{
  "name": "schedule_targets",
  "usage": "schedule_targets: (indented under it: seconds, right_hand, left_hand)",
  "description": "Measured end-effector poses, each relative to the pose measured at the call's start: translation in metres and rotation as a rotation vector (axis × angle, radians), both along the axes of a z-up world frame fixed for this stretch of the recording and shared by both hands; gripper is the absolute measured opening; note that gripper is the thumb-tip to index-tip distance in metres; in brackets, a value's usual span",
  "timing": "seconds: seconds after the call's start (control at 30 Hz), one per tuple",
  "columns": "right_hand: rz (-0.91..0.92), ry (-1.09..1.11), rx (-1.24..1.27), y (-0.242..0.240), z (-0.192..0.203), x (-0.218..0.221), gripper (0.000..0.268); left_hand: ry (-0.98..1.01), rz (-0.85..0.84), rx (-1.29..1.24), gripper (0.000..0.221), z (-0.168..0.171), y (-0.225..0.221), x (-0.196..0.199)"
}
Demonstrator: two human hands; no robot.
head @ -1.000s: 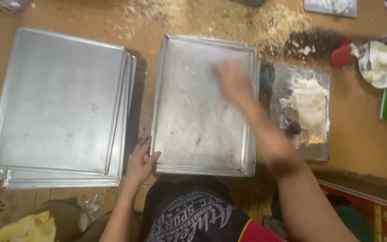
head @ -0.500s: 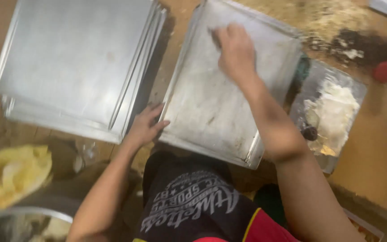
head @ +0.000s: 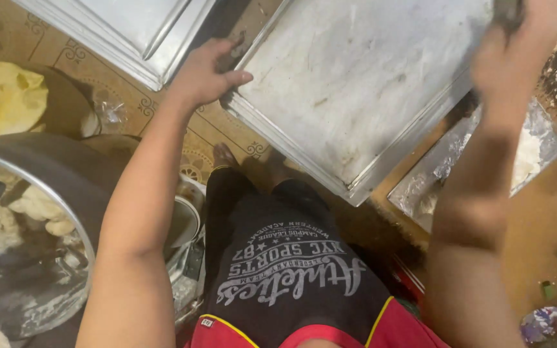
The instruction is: Cleaning residue off metal baking trays using a scraper and stacking them in a bakery production area.
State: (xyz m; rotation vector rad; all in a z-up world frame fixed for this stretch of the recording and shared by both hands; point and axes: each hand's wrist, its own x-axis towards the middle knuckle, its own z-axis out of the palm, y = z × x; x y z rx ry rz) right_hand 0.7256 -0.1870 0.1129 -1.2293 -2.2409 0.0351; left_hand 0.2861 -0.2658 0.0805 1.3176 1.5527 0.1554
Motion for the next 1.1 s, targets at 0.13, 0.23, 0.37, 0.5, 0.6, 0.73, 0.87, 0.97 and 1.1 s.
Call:
schedule_targets:
  seconds: [0.13, 0.23, 0.37, 0.5, 0.6, 0.73, 0.87, 0.97, 1.1]
  right_hand:
    - [-0.062, 0.259, -0.156, -0.095, -0.008, -0.007, 0.001]
    - [-0.233, 0.38, -0.217, -0.146, 0.0, -0.016, 0.016]
    - [-0.423, 0.434, -0.196, -0.199, 0.014, -0.027, 0.033]
    - [-0.582, 0.5, -0.143, -0.25, 0.02, -0.015, 0.03]
    - [-0.619, 0.348, -0.017, -0.306, 0.022, 0.003, 0.037]
    - [-0.812, 0.346, 0.025, -0.375, 0.033, -0.005, 0.024]
    - [-1.03, 0.454, -0.022, -0.439, 0.019, 0.002, 0.035]
    - [-1.108, 0.6, -0.019, -0.459, 0.018, -0.002, 0.034]
    - [-1.143, 0.593, 0.004, -0.461, 0.016, 0.004, 0.04]
  left_hand:
    - [-0.022, 0.012, 0.096, 0.071, -0.02, -0.005, -0.007]
    - [-0.007, -0.028, 0.147, 0.069, -0.027, -0.004, -0.007]
    - [-0.022, -0.069, 0.253, 0.064, -0.039, -0.005, -0.009]
    - [-0.05, -0.128, 0.26, 0.064, -0.038, -0.006, -0.016]
    - [-0.106, -0.129, 0.331, 0.059, -0.088, 0.004, -0.02]
    - [-0.198, -0.203, 0.581, 0.059, -0.114, 0.013, -0.029]
    - [-0.126, -0.218, 0.532, 0.047, -0.07, 0.005, -0.026]
    - [-0.217, -0.209, 0.495, 0.035, -0.069, 0.002, -0.028]
    - [-0.042, -0.242, 0.531, 0.053, -0.09, 0.007, -0.033]
